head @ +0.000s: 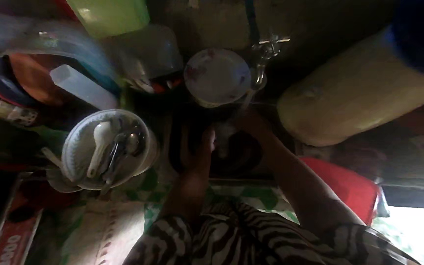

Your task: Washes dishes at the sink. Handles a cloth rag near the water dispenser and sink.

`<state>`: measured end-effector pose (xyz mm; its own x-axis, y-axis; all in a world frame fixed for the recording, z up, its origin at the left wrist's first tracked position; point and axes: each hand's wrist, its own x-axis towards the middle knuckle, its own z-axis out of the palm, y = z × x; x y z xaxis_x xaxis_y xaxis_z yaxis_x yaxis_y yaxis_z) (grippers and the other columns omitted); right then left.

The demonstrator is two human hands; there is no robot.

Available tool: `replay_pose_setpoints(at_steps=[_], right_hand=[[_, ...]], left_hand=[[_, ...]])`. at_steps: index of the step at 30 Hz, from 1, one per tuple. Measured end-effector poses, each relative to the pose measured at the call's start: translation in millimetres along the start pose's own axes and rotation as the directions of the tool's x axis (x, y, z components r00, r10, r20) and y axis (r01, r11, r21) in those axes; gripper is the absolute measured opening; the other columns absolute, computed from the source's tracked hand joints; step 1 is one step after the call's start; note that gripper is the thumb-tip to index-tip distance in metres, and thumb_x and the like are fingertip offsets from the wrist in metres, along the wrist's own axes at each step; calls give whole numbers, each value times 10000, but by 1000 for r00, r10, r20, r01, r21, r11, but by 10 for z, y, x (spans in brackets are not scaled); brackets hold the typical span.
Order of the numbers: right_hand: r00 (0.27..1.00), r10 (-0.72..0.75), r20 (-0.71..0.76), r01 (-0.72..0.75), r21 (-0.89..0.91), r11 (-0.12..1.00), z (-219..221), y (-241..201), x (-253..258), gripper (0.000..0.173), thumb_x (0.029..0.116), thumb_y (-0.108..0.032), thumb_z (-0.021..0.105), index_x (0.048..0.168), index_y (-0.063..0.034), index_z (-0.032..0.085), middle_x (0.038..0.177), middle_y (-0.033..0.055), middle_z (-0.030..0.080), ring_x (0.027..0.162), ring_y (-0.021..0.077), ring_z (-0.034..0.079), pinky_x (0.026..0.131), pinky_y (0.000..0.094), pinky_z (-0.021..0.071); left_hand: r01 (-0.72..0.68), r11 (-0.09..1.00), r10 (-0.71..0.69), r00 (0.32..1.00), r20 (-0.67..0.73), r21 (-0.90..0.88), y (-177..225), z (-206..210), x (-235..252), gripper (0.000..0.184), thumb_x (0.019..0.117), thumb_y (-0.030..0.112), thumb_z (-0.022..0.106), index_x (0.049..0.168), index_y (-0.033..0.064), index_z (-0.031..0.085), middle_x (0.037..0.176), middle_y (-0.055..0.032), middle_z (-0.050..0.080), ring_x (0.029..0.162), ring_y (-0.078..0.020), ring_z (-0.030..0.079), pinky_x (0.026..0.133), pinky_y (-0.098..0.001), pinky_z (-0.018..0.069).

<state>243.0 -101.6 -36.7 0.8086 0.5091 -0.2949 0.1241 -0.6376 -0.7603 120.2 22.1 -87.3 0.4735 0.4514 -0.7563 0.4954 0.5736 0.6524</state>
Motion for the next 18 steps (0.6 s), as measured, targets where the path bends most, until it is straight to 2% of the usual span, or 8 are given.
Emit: replay_pose_setpoints(at_steps=[2,5,8,11,13,15,16,18], right_hand=[[998,42,40,-49,192,980,49,41,15,817,770,-164,899,1461,-45,479,1339,229,603,1193,341,621,989,526,547],[952,190,239,-290,521,802,44,39,-135,606,979,-254,692,1509,-129,426,1396,159,570,1166,282,629,914,440,575],[918,246,312,-396,687,609,227,238,-102,516,1023,-398,596,1468,-160,491,1409,105,568,1222,259,595,968,438,545],[906,225,359,-422,810,407,454,451,19,528,1049,-504,469,1440,-149,475,1332,140,599,1148,309,631,896,507,575],[888,206,411,-459,822,337,483,476,125,515,1063,-490,445,1439,-139,471,1331,151,595,1154,318,628,908,519,571],[874,184,450,-481,750,454,356,329,170,430,1080,-397,447,1408,-123,491,1281,134,616,1104,279,645,871,462,585],[874,168,457,-460,662,592,236,195,160,430,1095,-375,440,1436,-115,479,1309,134,608,1112,265,643,881,433,584],[899,128,418,-331,458,825,43,-42,144,495,1073,-407,509,1471,-115,483,1355,148,603,1138,265,648,911,435,580]], left_hand=[[4,999,-3,1000,11,-44,17,-87,-23,650,1039,597,464,1535,179,431,1527,-184,474,1356,-396,502,1012,-648,473],[-81,987,96,989,111,-136,29,-147,-100,533,1055,455,532,1490,150,486,1488,-165,512,1304,-358,557,973,-577,545],[-341,939,331,934,136,53,131,-170,-206,445,1045,283,607,1429,68,540,1415,-172,578,1244,-305,609,974,-499,564],[-636,666,581,770,264,390,302,-236,-331,400,956,189,733,1305,21,633,1341,-175,625,1244,-266,606,1061,-448,511],[-746,484,671,652,353,458,383,-295,-466,373,912,128,777,1248,6,674,1331,-201,618,1267,-288,578,1093,-433,474],[-822,405,757,547,358,401,267,-417,-488,382,891,87,783,1248,3,677,1312,-189,642,1219,-268,619,1033,-405,522],[-809,455,733,577,361,371,139,-511,-422,440,931,118,748,1347,58,618,1389,-141,609,1243,-237,614,1020,-395,542],[-670,696,600,740,304,259,-83,-563,-251,510,1003,191,665,1487,163,507,1474,-77,562,1265,-213,605,1006,-416,556]])
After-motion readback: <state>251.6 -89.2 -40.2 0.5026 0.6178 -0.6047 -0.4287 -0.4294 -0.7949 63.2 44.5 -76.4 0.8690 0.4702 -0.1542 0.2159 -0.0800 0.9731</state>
